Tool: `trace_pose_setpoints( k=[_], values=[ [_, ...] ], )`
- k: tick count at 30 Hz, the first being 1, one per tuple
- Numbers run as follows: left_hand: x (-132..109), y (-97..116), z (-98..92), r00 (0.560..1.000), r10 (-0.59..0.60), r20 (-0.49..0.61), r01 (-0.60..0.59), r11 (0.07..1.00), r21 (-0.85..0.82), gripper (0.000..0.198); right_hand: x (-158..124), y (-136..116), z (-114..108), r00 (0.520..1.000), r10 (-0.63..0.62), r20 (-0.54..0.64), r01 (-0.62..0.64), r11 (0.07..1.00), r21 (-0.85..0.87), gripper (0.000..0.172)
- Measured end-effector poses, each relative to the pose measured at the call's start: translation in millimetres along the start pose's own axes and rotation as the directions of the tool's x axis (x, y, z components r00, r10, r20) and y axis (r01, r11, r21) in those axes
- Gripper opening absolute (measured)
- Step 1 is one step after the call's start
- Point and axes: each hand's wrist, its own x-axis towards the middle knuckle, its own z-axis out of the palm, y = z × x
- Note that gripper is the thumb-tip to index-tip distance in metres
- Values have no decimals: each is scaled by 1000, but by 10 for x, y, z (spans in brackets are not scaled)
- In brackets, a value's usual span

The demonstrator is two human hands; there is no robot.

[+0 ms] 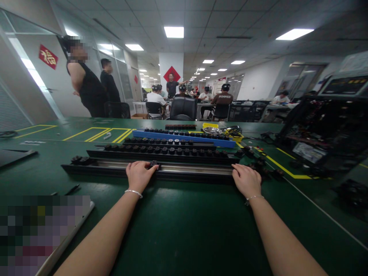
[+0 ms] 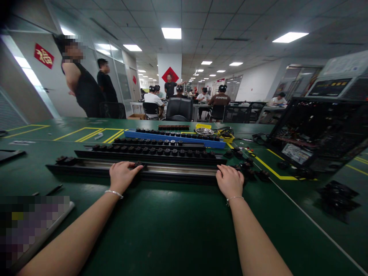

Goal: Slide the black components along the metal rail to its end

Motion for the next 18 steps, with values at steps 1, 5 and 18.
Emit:
trace_pose_setpoints(
  k=[1,5,18],
  values=[
    [1,-3,2,1000,-1,3,1,1000,-2,38,-1,0,0,1000,0,-3,0,1000,3,40],
    [5,-20,13,1000,-6,7,6,1000,-8,38,-1,-5,-4,1000,-1,-5,1,1000,3,40],
    [-12,46,-27,999,9,33,-8,1000,-13,34,-6,-18,-25,1000,-6,9,6,1000,-10,41]
  ],
)
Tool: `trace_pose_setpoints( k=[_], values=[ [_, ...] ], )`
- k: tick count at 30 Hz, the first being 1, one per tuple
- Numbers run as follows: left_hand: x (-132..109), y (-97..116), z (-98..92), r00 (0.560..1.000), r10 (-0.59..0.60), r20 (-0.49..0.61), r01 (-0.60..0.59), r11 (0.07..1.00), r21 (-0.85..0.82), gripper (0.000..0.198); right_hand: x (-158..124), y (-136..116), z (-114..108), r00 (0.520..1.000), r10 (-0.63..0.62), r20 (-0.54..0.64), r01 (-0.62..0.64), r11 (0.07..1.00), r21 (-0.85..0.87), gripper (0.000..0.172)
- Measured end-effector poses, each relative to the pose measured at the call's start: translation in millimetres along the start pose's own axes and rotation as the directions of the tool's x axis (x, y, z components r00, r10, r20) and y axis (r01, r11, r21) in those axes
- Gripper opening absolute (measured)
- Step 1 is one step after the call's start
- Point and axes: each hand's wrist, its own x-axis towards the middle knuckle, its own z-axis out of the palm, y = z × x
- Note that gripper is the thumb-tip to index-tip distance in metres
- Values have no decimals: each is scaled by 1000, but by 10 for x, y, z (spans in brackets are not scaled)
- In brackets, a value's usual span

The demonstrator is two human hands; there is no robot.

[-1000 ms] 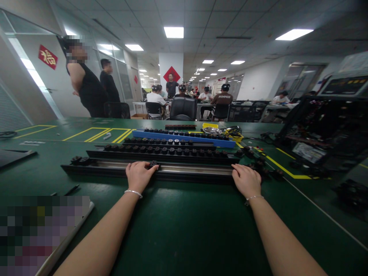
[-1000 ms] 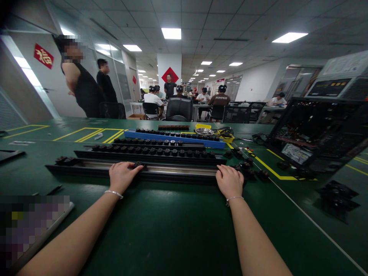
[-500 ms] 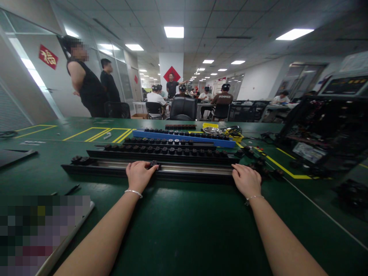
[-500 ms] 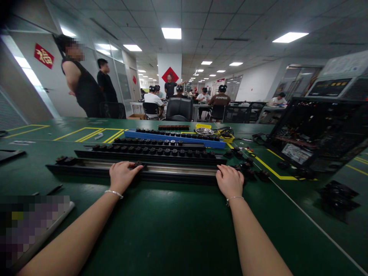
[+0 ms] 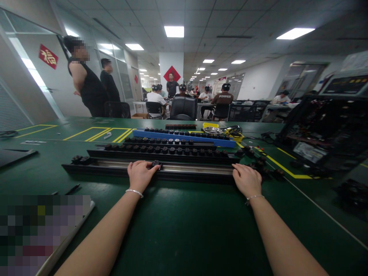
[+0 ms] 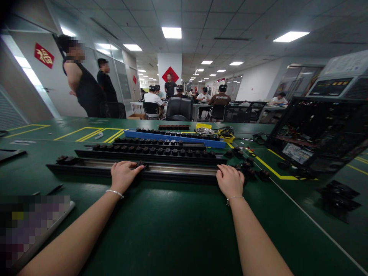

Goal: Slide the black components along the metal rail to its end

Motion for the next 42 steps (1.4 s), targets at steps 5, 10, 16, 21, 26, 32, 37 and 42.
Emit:
trace_pose_setpoints(
  k=[5,10,16,21,26,32,37,42],
  values=[
    [-3,-14,44,1000,29,-9,-29,999,-16,34,3,16,30,1000,3,-18,-3,1000,14,41],
    [-12,-17,71,998,54,-11,-55,998,-29,32,1,6,25,999,2,-33,-1,1000,16,40],
    [-24,9,67,997,81,-1,-81,996,-29,28,-2,-9,7,1000,6,-26,-6,1000,16,40],
    [-24,-4,98,993,115,12,-115,993,-11,28,-3,1,14,999,1,-33,0,1000,11,40],
    [-28,-4,102,990,142,24,-142,990,-4,30,-2,0,11,1000,-5,-25,5,1000,7,40],
    [-26,-5,94,984,175,39,-175,985,7,31,-2,-3,9,1000,-4,-25,4,1000,5,40],
    [-30,6,71,979,198,47,-198,980,6,33,3,10,23,999,-11,-35,11,1000,2,39],
    [-25,-9,79,975,222,33,-222,975,4,37,10,9,16,1000,-8,-22,8,1000,2,40]
  ],
)
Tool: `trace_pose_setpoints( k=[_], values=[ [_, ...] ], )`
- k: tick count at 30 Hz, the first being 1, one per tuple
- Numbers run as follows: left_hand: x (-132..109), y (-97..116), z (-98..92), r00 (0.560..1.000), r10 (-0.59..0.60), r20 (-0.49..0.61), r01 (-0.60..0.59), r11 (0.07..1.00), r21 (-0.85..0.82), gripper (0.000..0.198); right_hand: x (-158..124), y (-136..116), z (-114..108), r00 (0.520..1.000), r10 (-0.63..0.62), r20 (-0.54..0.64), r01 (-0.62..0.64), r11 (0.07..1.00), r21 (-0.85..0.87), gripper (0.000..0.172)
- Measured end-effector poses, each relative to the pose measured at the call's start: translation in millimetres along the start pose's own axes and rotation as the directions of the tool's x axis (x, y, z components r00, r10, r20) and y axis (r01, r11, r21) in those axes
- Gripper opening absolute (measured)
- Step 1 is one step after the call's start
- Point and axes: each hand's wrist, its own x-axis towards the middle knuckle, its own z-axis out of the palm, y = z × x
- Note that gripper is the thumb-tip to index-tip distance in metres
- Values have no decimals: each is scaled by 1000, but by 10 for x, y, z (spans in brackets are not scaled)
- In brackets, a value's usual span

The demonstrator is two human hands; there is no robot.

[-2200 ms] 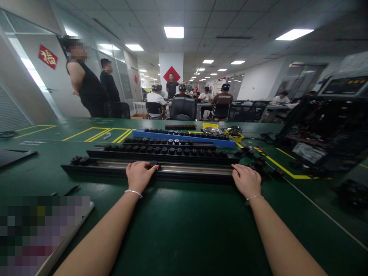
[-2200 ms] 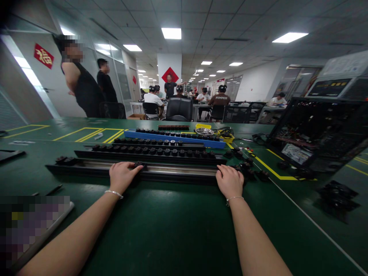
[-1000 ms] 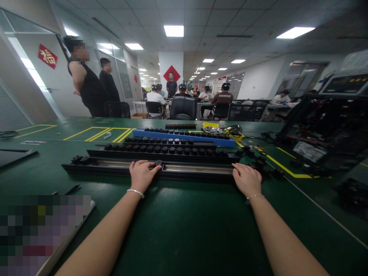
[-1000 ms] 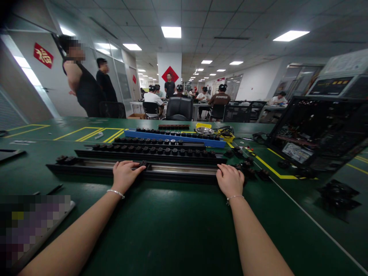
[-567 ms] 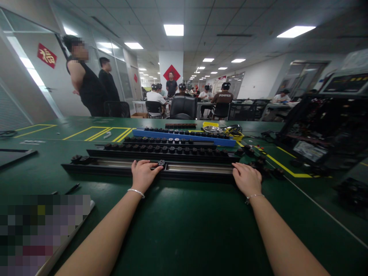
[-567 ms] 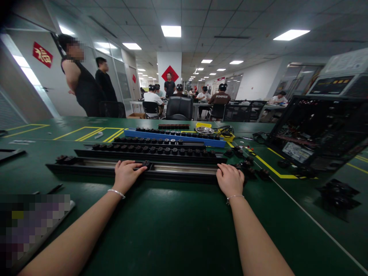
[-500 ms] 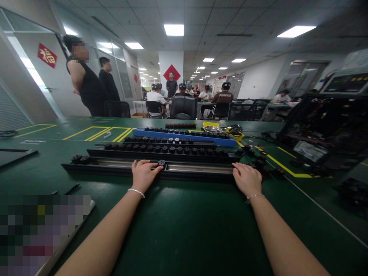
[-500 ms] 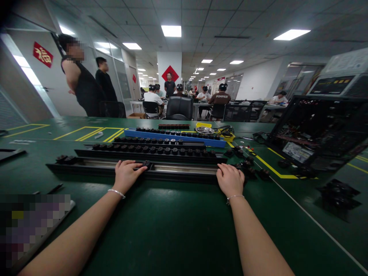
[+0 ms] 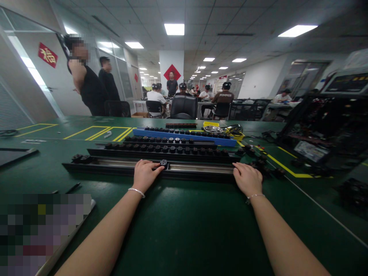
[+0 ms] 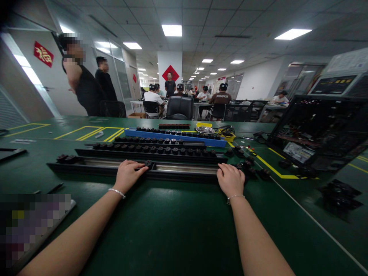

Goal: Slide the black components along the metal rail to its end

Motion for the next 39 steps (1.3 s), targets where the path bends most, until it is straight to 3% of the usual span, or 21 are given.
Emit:
trace_pose_setpoints(
  k=[13,27,39],
  values=[
    [2,-10,9,997,50,65,-48,998,-33,36,-5,-18,-17,1000,16,21,-16,1000,-5,41],
    [-8,-24,31,994,112,17,-110,989,-97,30,-3,-20,-21,1000,7,15,-7,1000,-3,41],
    [-17,-5,11,990,136,48,-131,987,-97,33,-6,-1,6,1000,1,1,-1,1000,-6,40]
  ],
)
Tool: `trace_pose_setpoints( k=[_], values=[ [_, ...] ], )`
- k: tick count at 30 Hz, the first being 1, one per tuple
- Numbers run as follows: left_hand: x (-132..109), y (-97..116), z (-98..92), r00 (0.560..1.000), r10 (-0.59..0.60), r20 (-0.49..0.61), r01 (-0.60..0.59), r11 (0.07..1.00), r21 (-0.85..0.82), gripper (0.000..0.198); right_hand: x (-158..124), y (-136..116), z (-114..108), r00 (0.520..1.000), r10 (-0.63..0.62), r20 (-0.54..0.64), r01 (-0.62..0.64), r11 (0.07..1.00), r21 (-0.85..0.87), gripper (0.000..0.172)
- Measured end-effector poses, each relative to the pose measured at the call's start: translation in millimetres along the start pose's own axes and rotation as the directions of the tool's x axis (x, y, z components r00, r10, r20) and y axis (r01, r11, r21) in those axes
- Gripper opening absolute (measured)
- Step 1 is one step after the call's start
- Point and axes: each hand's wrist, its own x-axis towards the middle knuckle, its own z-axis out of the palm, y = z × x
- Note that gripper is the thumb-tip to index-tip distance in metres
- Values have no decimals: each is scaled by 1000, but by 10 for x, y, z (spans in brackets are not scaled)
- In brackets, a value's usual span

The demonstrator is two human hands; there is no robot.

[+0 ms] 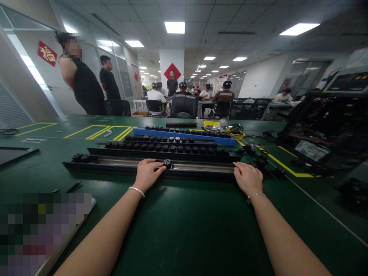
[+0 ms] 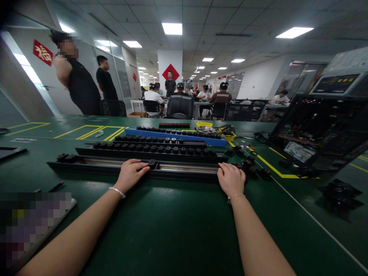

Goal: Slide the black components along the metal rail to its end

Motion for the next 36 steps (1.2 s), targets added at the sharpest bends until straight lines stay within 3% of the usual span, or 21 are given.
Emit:
trace_pose_setpoints(
  k=[15,25,36],
  values=[
    [-4,63,27,999,26,27,-26,1000,8,33,10,1,-8,1000,-3,-8,3,1000,8,39],
    [-15,114,-6,990,54,129,-58,998,25,38,16,15,-10,1000,-8,9,7,1000,17,39],
    [-27,127,-2,981,108,162,-115,993,33,39,13,-5,-25,1000,5,11,-6,1000,18,40]
  ],
)
